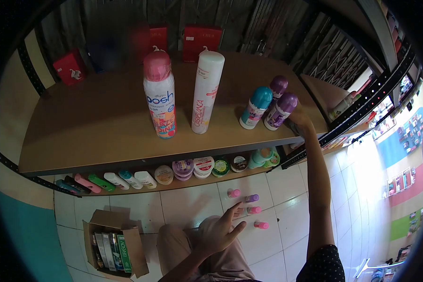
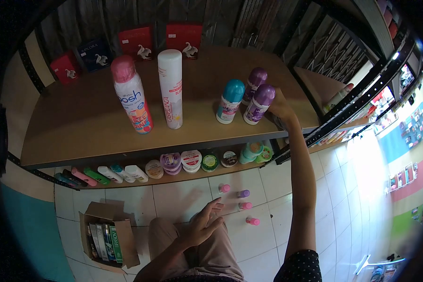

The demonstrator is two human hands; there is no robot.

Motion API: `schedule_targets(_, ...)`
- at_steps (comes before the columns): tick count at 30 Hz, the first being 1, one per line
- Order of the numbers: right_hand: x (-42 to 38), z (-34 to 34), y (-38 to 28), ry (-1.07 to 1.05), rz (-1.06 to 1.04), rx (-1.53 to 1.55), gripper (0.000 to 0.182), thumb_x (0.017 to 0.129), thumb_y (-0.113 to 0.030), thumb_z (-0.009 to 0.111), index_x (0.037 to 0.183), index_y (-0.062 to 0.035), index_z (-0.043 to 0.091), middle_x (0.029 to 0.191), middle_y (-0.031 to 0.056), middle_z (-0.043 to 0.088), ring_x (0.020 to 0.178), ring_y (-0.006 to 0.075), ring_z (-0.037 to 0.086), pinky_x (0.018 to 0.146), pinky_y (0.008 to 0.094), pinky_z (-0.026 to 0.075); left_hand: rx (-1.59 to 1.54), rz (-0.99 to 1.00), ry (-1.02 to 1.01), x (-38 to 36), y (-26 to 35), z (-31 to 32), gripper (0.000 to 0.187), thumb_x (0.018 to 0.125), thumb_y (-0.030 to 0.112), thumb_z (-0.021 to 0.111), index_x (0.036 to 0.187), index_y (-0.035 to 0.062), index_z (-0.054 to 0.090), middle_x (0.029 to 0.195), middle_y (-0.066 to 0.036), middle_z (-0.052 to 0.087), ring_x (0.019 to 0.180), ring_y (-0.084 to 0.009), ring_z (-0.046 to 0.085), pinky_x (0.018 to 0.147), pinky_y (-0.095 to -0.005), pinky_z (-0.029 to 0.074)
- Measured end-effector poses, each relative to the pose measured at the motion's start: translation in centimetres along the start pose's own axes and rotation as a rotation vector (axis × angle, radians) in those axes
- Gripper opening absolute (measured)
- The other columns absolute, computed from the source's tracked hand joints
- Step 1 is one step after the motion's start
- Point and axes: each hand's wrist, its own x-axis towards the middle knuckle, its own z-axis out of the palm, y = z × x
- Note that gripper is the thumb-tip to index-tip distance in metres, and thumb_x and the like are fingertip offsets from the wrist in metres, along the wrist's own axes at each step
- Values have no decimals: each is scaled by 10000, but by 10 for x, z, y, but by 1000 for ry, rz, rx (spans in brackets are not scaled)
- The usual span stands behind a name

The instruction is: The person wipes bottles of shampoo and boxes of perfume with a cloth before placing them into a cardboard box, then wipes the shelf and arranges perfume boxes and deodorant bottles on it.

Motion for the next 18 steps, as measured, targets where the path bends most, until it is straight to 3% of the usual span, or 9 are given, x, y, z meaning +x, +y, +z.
schedule_targets(1,-1,0,0,24,-21,-17,341,641,-115,674,939,2,558,861,45,587,785,97,522,715,261,434,0,-3,-3,2,-3,1,520,829,205,509,1262,70,255,1136,-113,473,1042,-212,464,833,-339,376)
schedule_targets(3,8,11,30,394,-165,-325,356,655,-143,666,954,12,553,859,52,591,790,112,533,722,265,435,118,242,170,4,-10,4,507,816,328,485,1212,51,332,997,-139,566,745,-237,596,643,-318,462)
schedule_targets(5,8,-2,44,487,-126,-723,372,671,-166,655,979,12,549,862,67,595,802,137,550,737,269,437,53,145,96,3,-10,0,514,823,274,494,1242,59,288,1075,-125,510,895,-223,521,755,-333,402)
schedule_targets(7,-32,-38,-6,302,144,-540,373,691,-179,641,1000,7,547,876,87,598,812,158,566,748,266,442,-35,-4,1,-13,-16,2,535,829,221,503,1272,67,245,1152,-110,454,1046,-209,446,868,-349,341)
schedule_targets(10,-96,-31,-15,592,40,48,337,734,-194,605,986,23,550,888,110,597,767,158,580,712,253,458,28,-4,13,-18,-38,-6,552,828,274,494,1275,72,241,1158,-116,444,1052,-227,435,879,-360,327)
schedule_targets(12,-154,-7,-11,751,167,65,332,754,-206,586,970,43,543,861,113,598,753,157,579,693,263,463,-118,-126,66,-27,-52,-8,568,822,317,489,1272,73,242,1148,-127,449,1040,-241,443,870,-376,336)
schedule_targets(15,-228,56,60,541,627,-237,409,776,-258,590,1022,50,482,939,124,557,812,163,561,696,275,471,-81,-249,75,-37,-69,-11,577,815,336,498,1267,76,248,1146,-133,449,1036,-243,450,853,-388,352)
schedule_targets(17,-233,115,77,236,663,219,283,721,-86,611,960,42,529,835,108,590,727,166,582,586,261,486,-93,-265,80,-42,-75,-11,575,815,342,499,1264,80,253,1146,-136,449,1032,-246,454,845,-391,360)
schedule_targets(18,-232,137,98,103,763,8,303,678,-81,619,950,33,550,816,134,605,683,202,602,554,280,487,-102,-264,100,-41,-76,-12,573,815,348,499,1262,84,257,1146,-138,448,1029,-250,458,837,-394,367)
